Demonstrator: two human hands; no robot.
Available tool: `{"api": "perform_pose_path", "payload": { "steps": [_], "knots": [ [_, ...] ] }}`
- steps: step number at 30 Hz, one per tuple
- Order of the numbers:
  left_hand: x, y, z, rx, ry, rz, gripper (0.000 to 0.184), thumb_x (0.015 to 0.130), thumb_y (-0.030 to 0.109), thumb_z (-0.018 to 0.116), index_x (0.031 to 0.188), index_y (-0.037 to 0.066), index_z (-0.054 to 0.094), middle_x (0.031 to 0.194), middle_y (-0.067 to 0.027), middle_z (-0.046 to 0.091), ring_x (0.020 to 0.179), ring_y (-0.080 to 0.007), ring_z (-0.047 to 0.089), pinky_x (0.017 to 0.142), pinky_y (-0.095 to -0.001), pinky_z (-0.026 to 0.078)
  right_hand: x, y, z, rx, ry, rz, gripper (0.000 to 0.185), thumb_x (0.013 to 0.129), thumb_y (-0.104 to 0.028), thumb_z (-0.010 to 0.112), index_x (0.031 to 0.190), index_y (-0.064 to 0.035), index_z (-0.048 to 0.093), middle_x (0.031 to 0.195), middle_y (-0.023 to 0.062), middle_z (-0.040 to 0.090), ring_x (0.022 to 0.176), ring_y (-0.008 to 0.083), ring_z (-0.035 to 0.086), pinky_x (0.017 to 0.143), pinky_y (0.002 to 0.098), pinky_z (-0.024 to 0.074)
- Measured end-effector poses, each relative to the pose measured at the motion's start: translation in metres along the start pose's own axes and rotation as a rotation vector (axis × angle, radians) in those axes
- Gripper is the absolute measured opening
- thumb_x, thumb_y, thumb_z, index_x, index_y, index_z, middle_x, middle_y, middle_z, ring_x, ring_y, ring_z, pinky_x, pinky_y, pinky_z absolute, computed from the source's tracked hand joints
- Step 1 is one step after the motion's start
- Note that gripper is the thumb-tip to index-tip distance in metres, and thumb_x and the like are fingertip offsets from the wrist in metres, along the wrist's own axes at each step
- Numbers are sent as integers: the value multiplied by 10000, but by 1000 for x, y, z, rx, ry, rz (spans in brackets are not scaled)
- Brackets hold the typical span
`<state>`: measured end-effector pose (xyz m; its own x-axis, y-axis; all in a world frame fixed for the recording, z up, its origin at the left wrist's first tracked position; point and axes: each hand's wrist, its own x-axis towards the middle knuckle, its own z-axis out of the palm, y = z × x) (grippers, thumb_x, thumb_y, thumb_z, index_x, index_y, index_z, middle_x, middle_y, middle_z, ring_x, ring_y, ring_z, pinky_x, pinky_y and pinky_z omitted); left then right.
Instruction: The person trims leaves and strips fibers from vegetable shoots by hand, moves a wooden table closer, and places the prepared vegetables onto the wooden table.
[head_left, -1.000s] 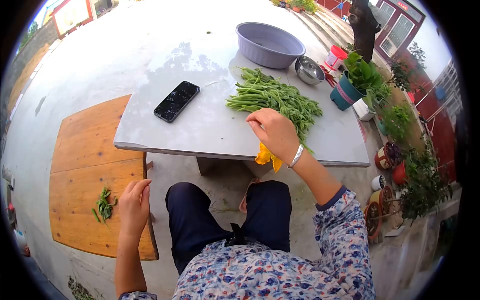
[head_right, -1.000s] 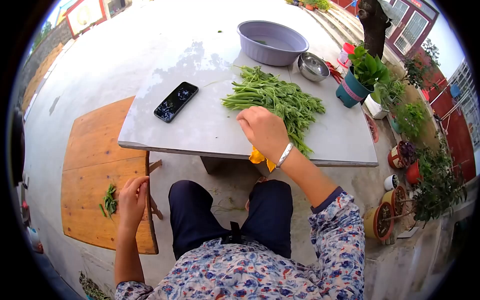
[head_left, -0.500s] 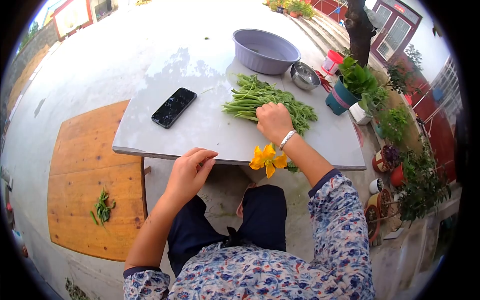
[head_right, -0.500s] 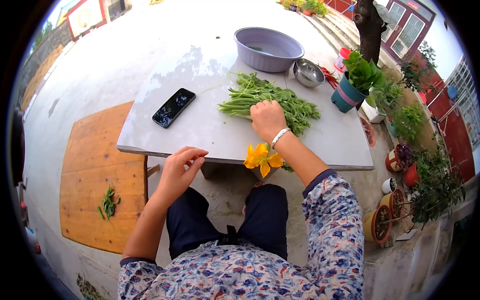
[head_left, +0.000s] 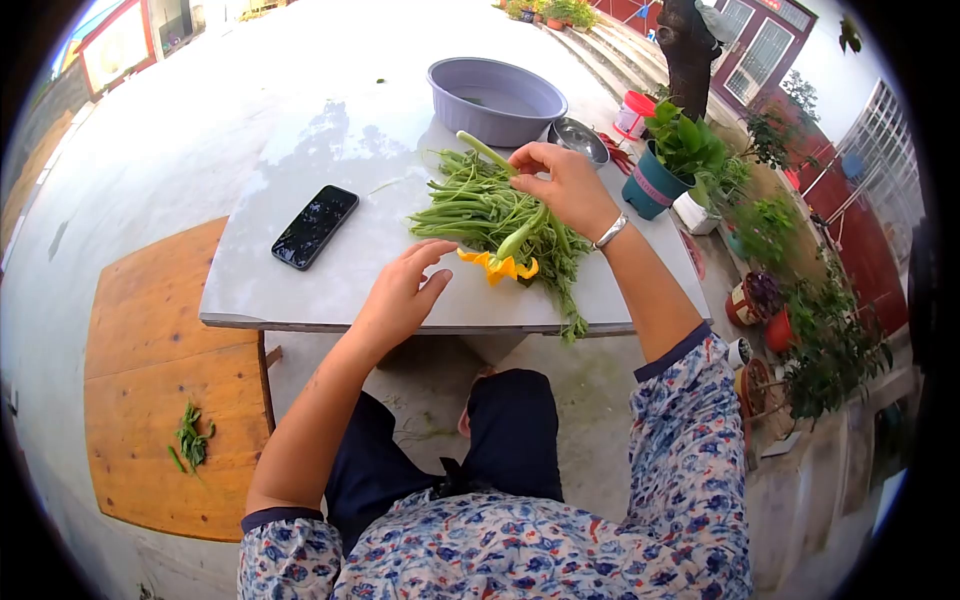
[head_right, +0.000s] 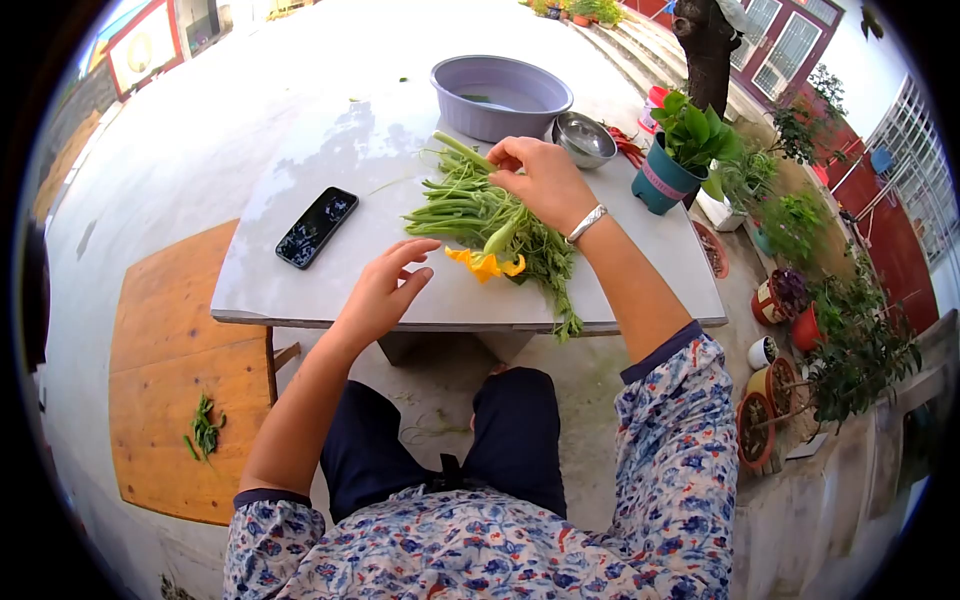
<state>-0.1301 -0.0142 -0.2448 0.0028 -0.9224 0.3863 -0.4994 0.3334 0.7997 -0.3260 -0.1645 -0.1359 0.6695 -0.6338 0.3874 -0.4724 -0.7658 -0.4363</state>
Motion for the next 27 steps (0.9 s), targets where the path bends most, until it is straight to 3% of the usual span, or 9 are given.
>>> {"api": "perform_pose_path", "payload": {
  "steps": [3,5,8,15,17,19,21,24,27],
  "knots": [
    [3,-2,1,-104,14,-4,293,918,87,575,1207,48,599,1215,-114,597,1038,-213,607,815,-307,515,-4,-6,-5,58,128,-69,216,824,-132,686,990,1,648,858,88,662,758,172,644,711,298,512],
    [2,-4,-2,-175,22,-61,268,940,107,559,1190,22,604,1156,-97,626,1000,-182,620,810,-296,514,-7,-15,-15,524,94,127,232,880,-133,666,1066,-2,621,896,52,640,812,126,653,735,239,518],
    [0,-21,-10,-330,49,-205,246,957,117,537,1159,2,617,1076,-78,652,952,-153,631,800,-277,510,-7,-23,-16,592,122,118,257,890,-123,664,1096,14,596,917,45,631,776,116,650,700,223,526],
    [-1,12,-52,-463,289,-163,245,975,175,530,1113,11,648,1006,-76,675,923,-140,633,810,-274,497,-14,-63,-6,877,-2,250,275,861,-119,697,1058,40,588,890,62,627,680,109,611,617,225,506],
    [-3,38,-61,-472,282,-169,256,979,184,523,1119,6,644,1027,-83,674,962,-148,628,856,-287,484,-20,-77,3,1038,-36,317,303,853,-114,704,1075,45,572,932,78,616,710,121,617,631,239,508],
    [-4,61,-59,-484,244,-45,270,983,184,517,1137,-5,631,1060,-89,668,1017,-157,614,902,-297,466,-23,-88,9,1035,-13,277,288,853,-125,707,1057,38,585,917,69,625,729,117,618,664,241,508],
    [-6,74,-55,-527,197,-48,314,983,189,519,1215,-13,580,1146,-104,636,1096,-166,581,957,-306,440,-22,-90,16,1001,-34,261,265,857,-118,705,1048,23,587,920,56,628,770,105,613,713,230,503],
    [-4,85,-50,-626,222,-89,389,986,199,518,1311,-16,508,1199,-119,608,1143,-169,545,994,-311,421,-26,-105,21,983,-76,248,232,859,-110,706,1027,4,594,926,43,636,831,90,605,780,224,493],
    [-4,91,-51,-712,213,-70,385,987,202,519,1294,-29,525,1213,-124,604,1112,-158,563,980,-305,435,-37,-121,34,1070,-154,239,222,847,-106,719,1005,-8,600,924,35,638,849,92,605,799,233,488]
  ]
}}
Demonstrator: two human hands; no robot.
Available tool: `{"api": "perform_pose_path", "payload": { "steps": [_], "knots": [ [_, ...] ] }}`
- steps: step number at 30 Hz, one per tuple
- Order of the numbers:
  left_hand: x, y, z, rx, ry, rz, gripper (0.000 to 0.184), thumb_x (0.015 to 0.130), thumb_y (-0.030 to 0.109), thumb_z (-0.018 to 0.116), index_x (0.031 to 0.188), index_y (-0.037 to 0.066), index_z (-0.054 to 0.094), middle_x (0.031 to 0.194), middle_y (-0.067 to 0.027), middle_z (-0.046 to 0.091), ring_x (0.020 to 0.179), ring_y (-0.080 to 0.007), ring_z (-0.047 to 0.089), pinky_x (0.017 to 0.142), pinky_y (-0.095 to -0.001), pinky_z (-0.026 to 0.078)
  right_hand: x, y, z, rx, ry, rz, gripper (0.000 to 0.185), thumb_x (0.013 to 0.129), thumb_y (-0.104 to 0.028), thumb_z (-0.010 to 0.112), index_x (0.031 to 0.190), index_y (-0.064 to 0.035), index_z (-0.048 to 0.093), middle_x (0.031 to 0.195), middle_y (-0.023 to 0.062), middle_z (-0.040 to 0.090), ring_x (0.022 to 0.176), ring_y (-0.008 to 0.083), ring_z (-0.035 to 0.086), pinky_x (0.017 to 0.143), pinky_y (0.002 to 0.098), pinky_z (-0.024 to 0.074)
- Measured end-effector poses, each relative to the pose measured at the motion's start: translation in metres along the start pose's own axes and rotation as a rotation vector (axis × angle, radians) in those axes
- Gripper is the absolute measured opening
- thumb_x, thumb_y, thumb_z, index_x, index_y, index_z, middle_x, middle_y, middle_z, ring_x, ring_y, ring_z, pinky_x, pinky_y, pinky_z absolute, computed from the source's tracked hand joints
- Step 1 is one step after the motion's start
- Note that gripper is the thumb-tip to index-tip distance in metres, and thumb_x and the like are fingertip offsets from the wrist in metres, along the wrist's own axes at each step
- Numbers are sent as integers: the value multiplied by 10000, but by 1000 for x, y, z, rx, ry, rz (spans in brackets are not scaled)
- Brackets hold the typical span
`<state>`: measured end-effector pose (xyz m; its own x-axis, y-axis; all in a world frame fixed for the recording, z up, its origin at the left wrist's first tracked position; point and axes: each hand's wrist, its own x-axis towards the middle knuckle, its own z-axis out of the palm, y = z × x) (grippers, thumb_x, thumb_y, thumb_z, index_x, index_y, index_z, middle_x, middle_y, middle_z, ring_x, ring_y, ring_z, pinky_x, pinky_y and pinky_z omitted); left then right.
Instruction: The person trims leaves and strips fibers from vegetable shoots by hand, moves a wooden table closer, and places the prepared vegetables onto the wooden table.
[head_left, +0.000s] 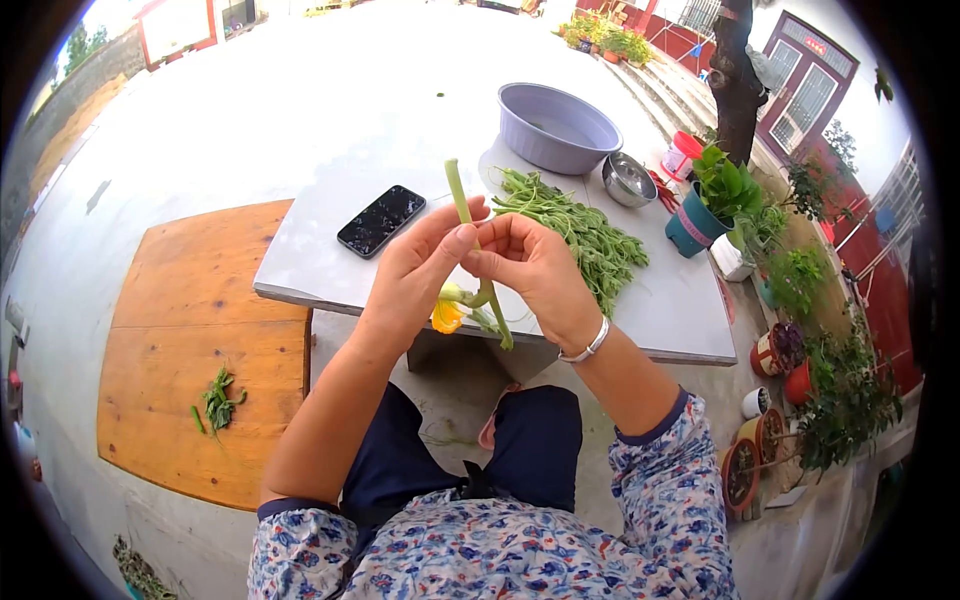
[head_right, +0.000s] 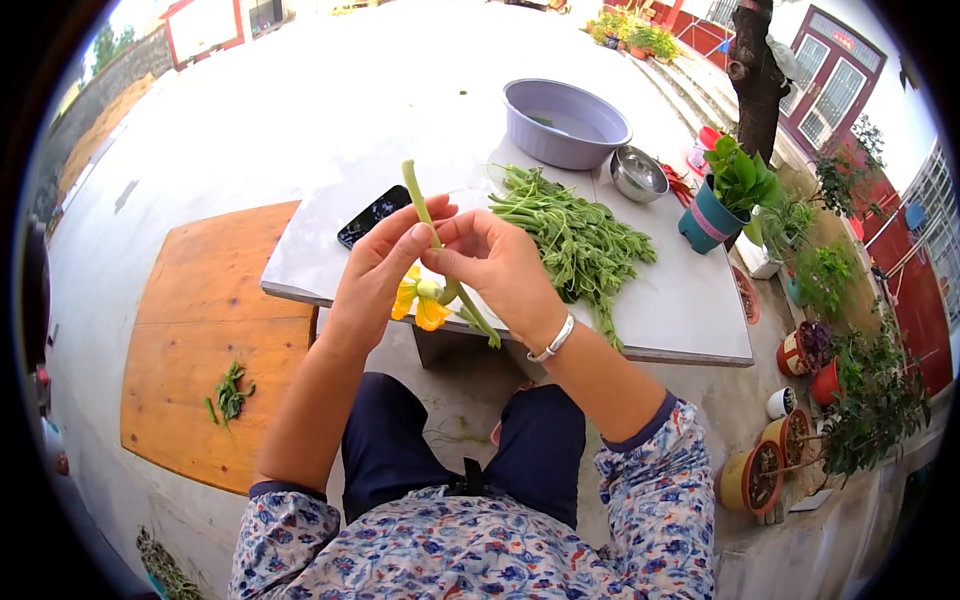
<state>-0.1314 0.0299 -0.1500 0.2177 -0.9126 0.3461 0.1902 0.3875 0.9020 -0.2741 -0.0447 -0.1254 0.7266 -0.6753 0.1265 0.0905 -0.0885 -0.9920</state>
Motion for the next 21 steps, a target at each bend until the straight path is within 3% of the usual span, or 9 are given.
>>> {"api": "perform_pose_path", "payload": {
  "steps": [4,7,10,11,12,15,18,20,21],
  "knots": [
    [-6,6,1,-126,6,-77,275,979,197,527,1076,-34,640,1134,-122,639,981,-150,609,885,-292,479,-12,0,8,43,-28,54,227,850,-105,716,1021,-9,601,956,39,637,883,95,612,804,239,496],
    [-22,3,-6,-140,37,-40,258,983,204,516,951,-19,642,1060,-120,654,930,-159,617,857,-293,484,-20,9,14,29,-61,1,245,854,-166,717,1002,16,649,899,43,673,830,96,628,727,246,513],
    [-37,6,-15,-229,-11,-58,278,992,211,502,942,-18,653,984,-87,666,917,-146,616,863,-303,485,-30,4,6,-214,1,2,220,870,-189,701,957,10,669,837,31,674,770,79,619,687,225,496],
    [-44,12,-16,-227,19,-123,296,1004,221,471,969,-20,639,874,-77,652,808,-147,631,774,-292,516,-31,9,6,-273,63,-127,208,879,-207,688,945,-9,684,773,11,666,714,67,605,665,213,481],
    [-50,12,-20,-227,21,-124,296,1004,221,471,969,-20,639,874,-77,652,808,-147,631,774,-292,516,-31,7,8,-267,91,-176,212,883,-204,680,991,-21,679,830,15,671,733,63,600,664,219,483],
    [-58,14,-23,-267,-126,-177,365,1028,276,401,1006,-23,610,676,-35,563,623,-119,574,631,-256,500,-23,-5,17,-274,153,-267,227,892,-196,664,1045,-27,668,900,27,671,759,67,596,666,235,492],
    [-60,10,-31,-433,-282,-243,395,1034,295,374,1020,-23,608,664,-34,560,600,-124,568,628,-257,495,-15,-14,28,-199,92,-394,236,927,-142,623,1122,-9,627,948,27,645,833,91,599,697,227,489],
    [-63,8,-35,-463,-343,-259,410,1036,303,362,1057,-29,602,694,-43,581,642,-124,580,668,-266,496,-14,-11,29,-161,-146,-266,305,924,-136,624,1199,-7,600,950,34,648,817,90,596,669,217,484],
    [-65,7,-36,-492,-403,-272,428,1038,310,350,1094,-35,597,723,-52,602,683,-123,593,707,-274,496,-15,-13,31,-164,-116,-236,262,925,-135,624,1143,8,608,903,41,647,763,83,594,631,206,483]
  ]
}}
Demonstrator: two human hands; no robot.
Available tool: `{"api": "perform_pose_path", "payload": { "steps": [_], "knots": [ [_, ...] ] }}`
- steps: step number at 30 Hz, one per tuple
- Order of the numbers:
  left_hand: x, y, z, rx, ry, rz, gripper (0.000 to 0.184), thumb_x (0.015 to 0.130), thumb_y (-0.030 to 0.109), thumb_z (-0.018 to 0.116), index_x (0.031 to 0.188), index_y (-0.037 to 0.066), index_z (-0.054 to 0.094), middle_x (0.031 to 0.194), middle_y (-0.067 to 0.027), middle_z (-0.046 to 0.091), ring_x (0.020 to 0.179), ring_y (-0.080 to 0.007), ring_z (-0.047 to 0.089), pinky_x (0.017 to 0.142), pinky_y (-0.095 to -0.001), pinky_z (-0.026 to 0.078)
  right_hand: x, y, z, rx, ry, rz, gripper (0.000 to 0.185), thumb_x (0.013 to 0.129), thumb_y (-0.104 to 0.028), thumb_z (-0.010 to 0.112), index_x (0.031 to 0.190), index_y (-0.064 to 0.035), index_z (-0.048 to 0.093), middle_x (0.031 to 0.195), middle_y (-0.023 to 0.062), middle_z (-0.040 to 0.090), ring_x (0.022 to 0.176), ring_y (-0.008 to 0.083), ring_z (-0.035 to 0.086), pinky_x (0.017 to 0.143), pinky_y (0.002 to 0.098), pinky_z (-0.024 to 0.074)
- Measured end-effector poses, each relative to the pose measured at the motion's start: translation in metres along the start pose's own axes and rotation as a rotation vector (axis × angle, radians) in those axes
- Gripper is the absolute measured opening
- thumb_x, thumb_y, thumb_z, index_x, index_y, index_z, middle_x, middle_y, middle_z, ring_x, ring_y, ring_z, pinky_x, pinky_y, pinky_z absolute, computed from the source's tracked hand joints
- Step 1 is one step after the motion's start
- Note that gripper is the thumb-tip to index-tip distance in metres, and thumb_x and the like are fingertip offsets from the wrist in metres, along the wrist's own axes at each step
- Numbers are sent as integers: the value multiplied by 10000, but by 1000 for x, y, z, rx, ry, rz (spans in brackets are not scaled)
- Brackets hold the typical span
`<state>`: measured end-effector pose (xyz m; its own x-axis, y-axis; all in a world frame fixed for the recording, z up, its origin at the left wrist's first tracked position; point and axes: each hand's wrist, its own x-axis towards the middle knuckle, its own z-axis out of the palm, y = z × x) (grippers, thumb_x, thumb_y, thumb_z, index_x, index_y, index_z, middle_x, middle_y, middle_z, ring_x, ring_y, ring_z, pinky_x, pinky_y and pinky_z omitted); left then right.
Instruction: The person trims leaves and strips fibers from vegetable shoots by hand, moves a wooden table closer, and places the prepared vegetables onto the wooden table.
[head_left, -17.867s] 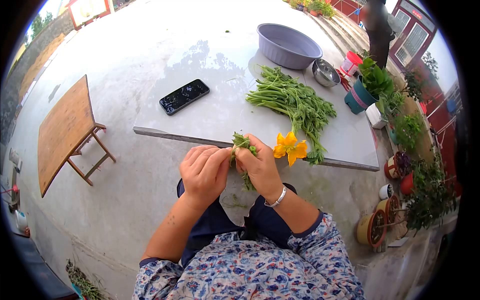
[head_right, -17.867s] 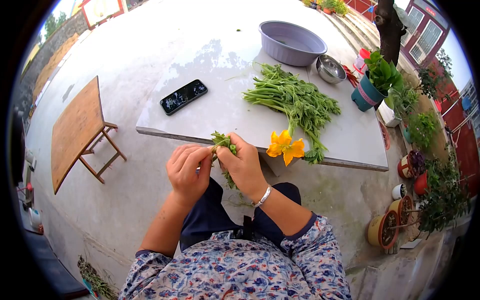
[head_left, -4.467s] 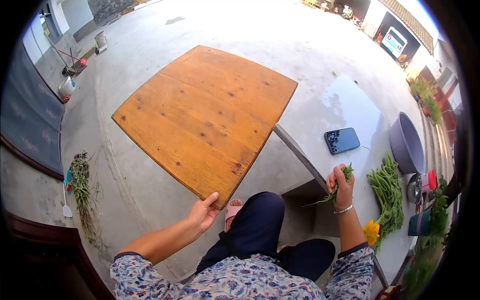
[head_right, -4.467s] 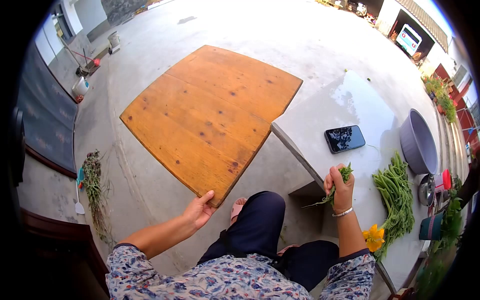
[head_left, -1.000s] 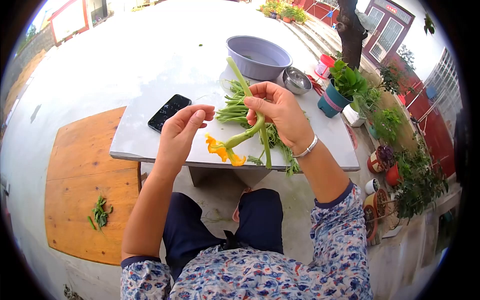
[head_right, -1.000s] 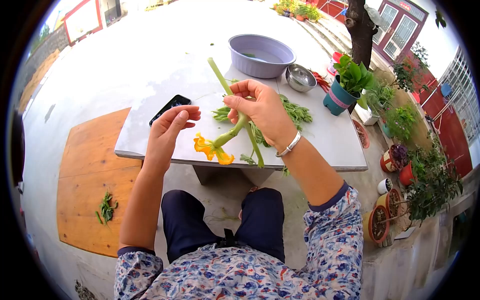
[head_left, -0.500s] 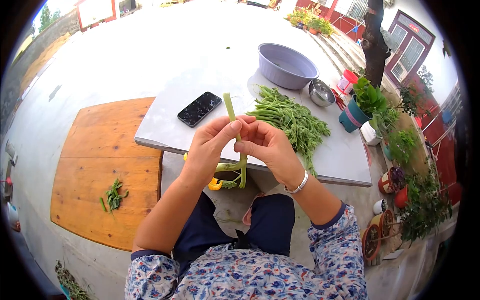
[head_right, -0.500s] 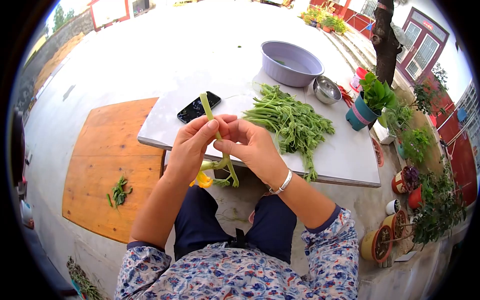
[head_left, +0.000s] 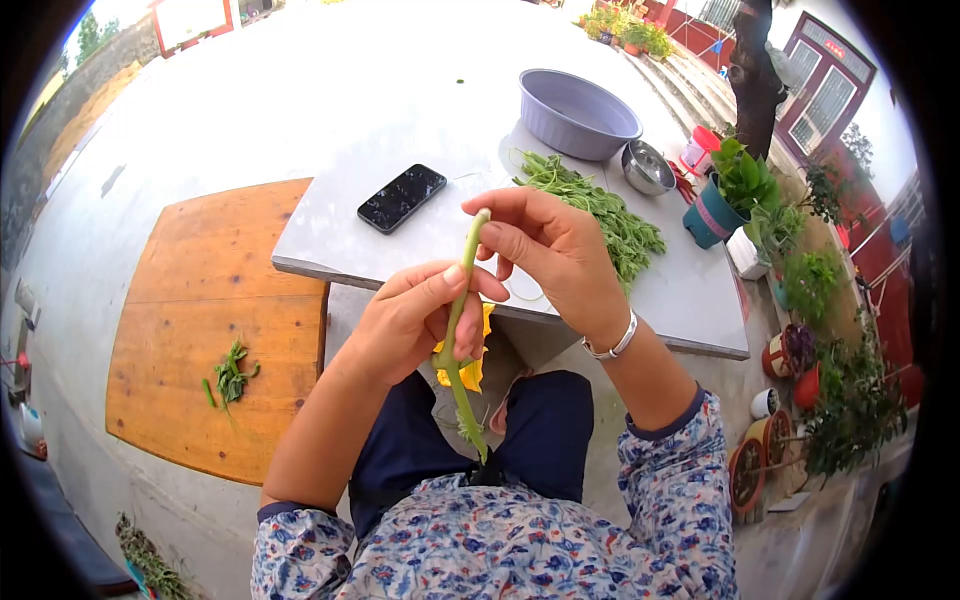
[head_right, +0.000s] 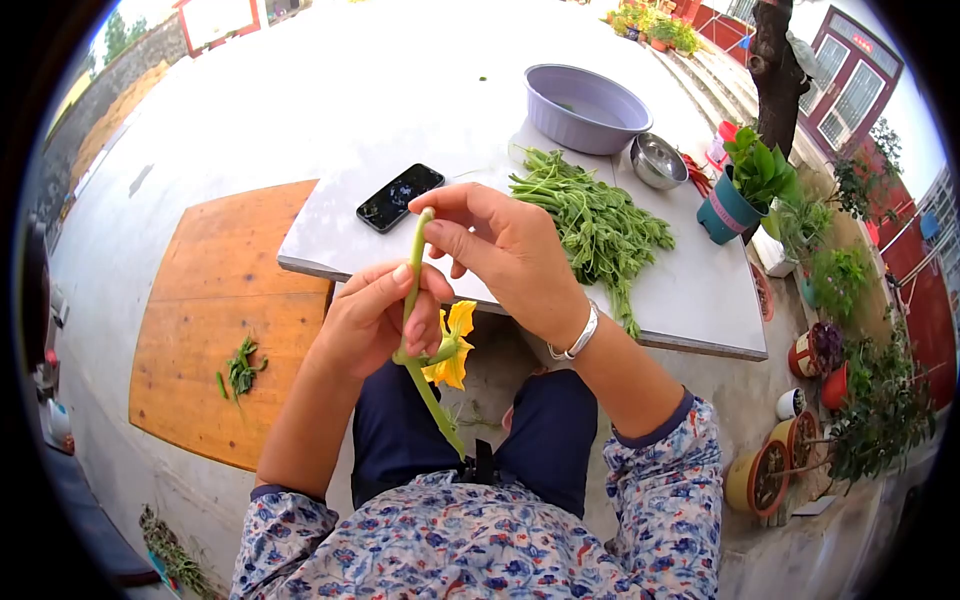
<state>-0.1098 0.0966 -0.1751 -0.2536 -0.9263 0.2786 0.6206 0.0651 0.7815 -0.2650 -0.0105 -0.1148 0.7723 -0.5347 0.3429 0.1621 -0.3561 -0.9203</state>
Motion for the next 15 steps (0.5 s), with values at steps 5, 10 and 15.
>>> {"api": "perform_pose_path", "payload": {
  "steps": [5,10,15],
  "knots": [
    [-12,-5,0,387,249,73,451,1027,332,389,1267,-28,517,962,-93,664,967,-144,604,918,-305,444,-7,-2,-8,53,131,32,168,924,-150,634,949,11,592,775,48,623,650,79,594,560,199,483],
    [-21,-24,-11,480,387,98,359,946,171,589,1260,5,532,1052,-119,654,974,-183,627,865,-320,484,-12,-3,-22,26,256,79,217,893,-206,677,873,-8,589,724,38,632,634,66,600,528,190,460],
    [-18,-27,-4,400,406,-113,267,965,133,550,1174,-30,580,991,-91,645,626,-78,538,595,-197,450,-15,11,-32,-44,252,130,197,878,-197,685,920,-22,603,795,33,647,646,66,597,521,192,453]
  ]
}}
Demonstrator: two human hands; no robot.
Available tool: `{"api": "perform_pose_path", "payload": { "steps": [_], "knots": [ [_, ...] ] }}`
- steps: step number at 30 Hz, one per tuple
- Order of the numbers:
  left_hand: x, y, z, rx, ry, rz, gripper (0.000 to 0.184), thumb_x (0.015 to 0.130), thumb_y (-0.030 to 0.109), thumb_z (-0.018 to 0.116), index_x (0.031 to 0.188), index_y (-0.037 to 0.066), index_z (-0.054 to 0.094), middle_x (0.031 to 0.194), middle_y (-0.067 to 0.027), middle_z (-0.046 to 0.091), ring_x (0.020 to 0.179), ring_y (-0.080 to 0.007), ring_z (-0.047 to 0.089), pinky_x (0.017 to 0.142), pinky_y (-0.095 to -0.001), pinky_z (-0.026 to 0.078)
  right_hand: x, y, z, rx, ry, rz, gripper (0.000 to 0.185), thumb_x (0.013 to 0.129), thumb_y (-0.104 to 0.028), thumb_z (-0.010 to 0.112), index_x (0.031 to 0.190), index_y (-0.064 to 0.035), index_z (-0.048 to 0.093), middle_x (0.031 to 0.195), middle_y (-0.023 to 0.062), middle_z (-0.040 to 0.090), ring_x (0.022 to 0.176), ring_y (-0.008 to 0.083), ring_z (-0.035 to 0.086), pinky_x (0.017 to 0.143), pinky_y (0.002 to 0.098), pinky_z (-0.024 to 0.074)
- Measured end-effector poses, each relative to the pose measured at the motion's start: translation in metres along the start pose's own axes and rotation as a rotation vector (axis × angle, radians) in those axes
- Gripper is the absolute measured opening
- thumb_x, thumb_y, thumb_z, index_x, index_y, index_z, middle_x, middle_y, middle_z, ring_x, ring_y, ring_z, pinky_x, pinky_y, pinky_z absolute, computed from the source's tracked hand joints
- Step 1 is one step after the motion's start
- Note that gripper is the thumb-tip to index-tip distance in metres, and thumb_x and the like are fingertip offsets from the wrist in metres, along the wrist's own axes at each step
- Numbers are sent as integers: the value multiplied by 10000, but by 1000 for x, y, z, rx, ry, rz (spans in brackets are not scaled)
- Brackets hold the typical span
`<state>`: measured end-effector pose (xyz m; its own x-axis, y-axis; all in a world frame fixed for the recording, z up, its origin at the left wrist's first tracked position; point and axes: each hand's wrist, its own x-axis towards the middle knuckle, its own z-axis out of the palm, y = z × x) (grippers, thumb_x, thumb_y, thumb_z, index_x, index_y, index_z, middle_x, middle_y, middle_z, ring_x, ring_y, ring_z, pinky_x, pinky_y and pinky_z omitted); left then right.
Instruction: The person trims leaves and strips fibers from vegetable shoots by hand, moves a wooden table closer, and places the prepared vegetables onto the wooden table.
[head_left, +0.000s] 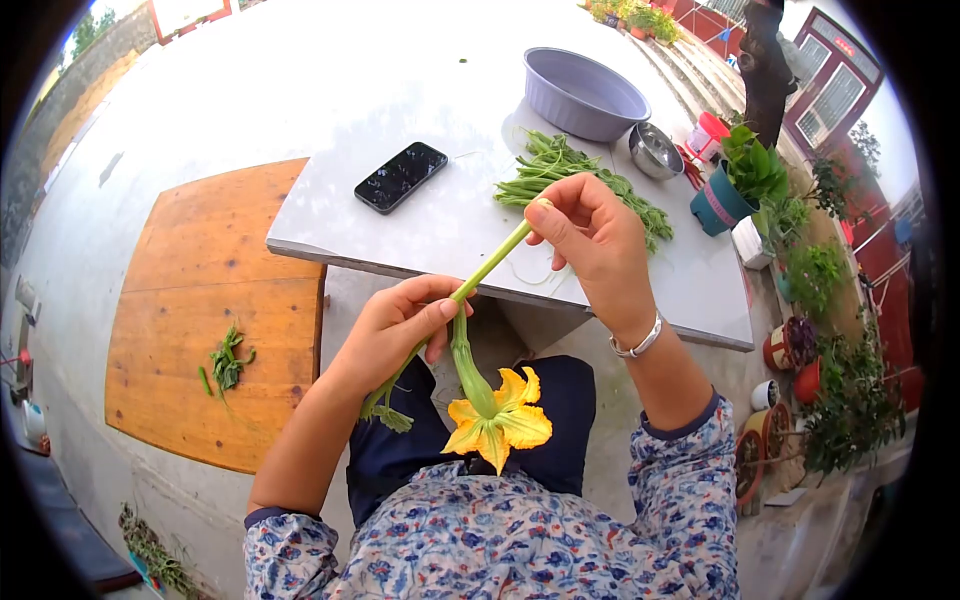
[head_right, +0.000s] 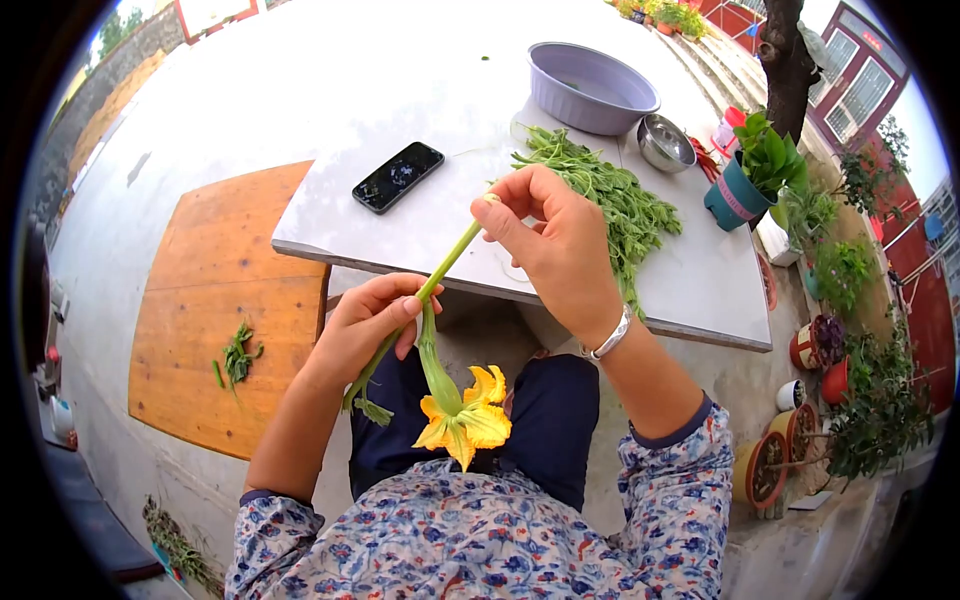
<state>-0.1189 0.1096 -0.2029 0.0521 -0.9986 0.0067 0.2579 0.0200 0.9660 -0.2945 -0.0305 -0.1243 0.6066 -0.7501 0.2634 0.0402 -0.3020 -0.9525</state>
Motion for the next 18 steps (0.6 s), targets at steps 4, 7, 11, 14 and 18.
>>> {"api": "perform_pose_path", "payload": {
  "steps": [4,7,11,14,18],
  "knots": [
    [0,2,5,38,1,-77,243,990,129,500,1157,-25,587,931,-39,639,585,-42,485,534,-186,409,-4,1,4,-494,101,-433,233,823,-109,671,1055,-90,654,1010,29,654,698,127,629,559,214,486],
    [5,-8,3,70,29,-39,242,993,145,502,1140,-21,599,921,-34,644,579,-26,463,519,-181,389,-9,9,6,-1017,-167,-942,291,784,-92,639,1071,-85,688,1126,21,651,752,151,638,549,236,473],
    [3,-3,4,106,15,-64,263,987,182,529,1142,-17,608,899,-34,651,688,-40,534,624,-182,437,-11,17,8,-1190,-247,-1044,265,773,-164,629,1016,-81,691,1027,11,657,848,122,601,606,247,473],
    [-2,-1,4,127,8,-192,281,974,194,558,1152,-16,615,895,-37,655,859,-79,602,792,-206,474,-13,19,10,-1135,-296,-1024,294,759,-137,633,1043,-89,689,1019,31,659,820,149,632,652,277,505],
    [-6,1,7,93,17,-77,270,956,189,591,1111,-26,643,913,-40,656,857,-73,600,777,-200,476,-15,23,11,-1031,-263,-985,268,743,-112,654,1007,-75,685,972,40,659,782,178,632,647,291,514]
  ]
}}
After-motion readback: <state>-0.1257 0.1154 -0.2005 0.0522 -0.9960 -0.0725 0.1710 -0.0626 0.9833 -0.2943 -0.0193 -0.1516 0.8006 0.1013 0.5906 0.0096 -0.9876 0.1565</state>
